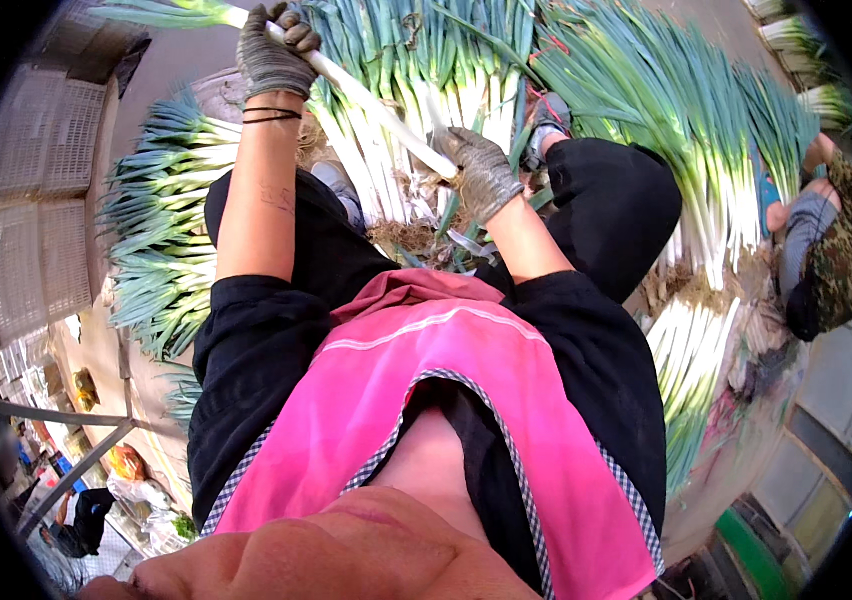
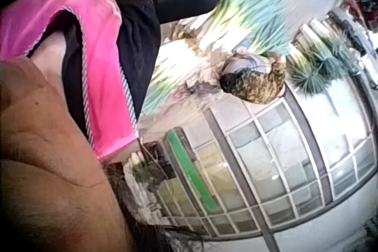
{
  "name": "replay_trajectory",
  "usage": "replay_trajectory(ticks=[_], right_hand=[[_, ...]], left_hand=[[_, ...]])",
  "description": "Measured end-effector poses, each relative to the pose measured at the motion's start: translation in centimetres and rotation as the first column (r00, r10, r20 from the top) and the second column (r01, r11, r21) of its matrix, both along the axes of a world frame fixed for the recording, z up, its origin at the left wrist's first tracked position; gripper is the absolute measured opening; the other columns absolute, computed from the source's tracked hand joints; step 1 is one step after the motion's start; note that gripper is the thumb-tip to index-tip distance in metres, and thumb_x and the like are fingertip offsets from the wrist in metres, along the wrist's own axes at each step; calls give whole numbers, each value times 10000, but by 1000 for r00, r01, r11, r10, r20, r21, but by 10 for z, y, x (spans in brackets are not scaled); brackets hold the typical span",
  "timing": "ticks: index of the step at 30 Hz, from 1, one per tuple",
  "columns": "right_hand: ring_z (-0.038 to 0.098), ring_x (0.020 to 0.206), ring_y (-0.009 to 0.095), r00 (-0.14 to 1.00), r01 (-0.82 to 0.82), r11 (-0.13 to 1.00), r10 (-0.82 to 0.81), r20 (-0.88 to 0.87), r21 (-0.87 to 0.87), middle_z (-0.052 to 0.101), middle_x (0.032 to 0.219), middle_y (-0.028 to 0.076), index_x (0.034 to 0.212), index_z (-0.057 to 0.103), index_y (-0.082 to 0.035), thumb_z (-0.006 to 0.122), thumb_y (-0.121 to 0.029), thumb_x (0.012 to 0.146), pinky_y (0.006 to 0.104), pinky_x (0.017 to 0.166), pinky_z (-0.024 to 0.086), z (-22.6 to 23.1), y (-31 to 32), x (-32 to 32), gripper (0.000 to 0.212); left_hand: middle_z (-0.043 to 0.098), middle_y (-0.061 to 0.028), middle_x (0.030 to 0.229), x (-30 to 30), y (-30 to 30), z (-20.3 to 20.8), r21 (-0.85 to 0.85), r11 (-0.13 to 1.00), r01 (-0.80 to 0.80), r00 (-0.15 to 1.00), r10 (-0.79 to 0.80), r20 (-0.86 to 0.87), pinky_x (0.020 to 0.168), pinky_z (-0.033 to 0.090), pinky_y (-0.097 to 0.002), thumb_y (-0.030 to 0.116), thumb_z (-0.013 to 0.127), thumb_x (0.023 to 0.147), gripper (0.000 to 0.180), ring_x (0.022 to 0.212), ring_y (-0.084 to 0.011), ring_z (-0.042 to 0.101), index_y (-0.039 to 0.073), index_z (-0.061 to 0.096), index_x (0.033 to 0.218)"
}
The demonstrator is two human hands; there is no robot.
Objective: The person strips the outer leaves from large leeks by hand while sitting on the ground, then places the cleaned leeks onto a pile.
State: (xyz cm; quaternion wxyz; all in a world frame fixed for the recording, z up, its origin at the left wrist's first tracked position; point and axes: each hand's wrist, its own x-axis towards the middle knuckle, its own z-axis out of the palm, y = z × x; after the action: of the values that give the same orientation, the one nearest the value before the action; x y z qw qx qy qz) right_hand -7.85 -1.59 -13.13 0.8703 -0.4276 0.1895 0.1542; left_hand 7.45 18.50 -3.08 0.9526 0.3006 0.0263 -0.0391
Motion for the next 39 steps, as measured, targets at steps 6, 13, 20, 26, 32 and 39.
replay_trajectory(ticks=[6,13,20,26,32,39], right_hand=[[486,582,113,983,125,986,-139,123,111,554,695,29,890,573,-1,519,-136,814,259,508,397,20,-14,-4,164],[471,1019,286,782,452,204,378,496,-868,505,1086,143,1126,469,-60,559,-220,774,360,885,357,21,-53,-2,397],[544,705,357,748,498,460,200,633,-735,558,754,196,1012,497,-43,605,-272,713,402,650,425,62,-31,-18,392],[504,615,84,660,580,750,-204,723,-319,540,717,35,976,523,-20,559,-146,777,239,536,438,119,-195,-59,239],[549,794,291,882,-149,-565,-447,149,-812,587,914,175,1012,580,-100,459,-504,781,396,719,434,130,-463,-111,480],[518,648,53,844,427,-46,-338,416,-903,611,809,48,930,579,-45,492,-242,854,203,555,401,42,-474,-39,228]], left_hand=[[359,4,594,12,42,-13,-125,992,19,1000,-20,-5,398,250,-244,279,432,833,202,416,-96,275,115,393,721],[430,-21,601,25,-20,-28,250,962,-111,971,158,-178,468,370,-283,340,480,839,243,498,-157,407,110,437,773],[556,-97,811,-77,-99,7,664,745,-70,905,-232,356,624,461,-321,374,409,871,415,731,-191,538,24,424,1094],[535,-81,753,-53,-62,1,625,773,114,914,-328,239,552,411,-263,400,462,851,436,614,-160,480,24,452,1072],[565,-68,736,-48,-40,-8,666,726,174,933,-338,125,534,416,-247,379,464,856,397,585,-139,505,26,477,1039],[575,-51,731,-55,-16,18,856,513,-68,940,-256,227,595,438,-248,242,504,851,235,644,-131,541,25,533,939]])
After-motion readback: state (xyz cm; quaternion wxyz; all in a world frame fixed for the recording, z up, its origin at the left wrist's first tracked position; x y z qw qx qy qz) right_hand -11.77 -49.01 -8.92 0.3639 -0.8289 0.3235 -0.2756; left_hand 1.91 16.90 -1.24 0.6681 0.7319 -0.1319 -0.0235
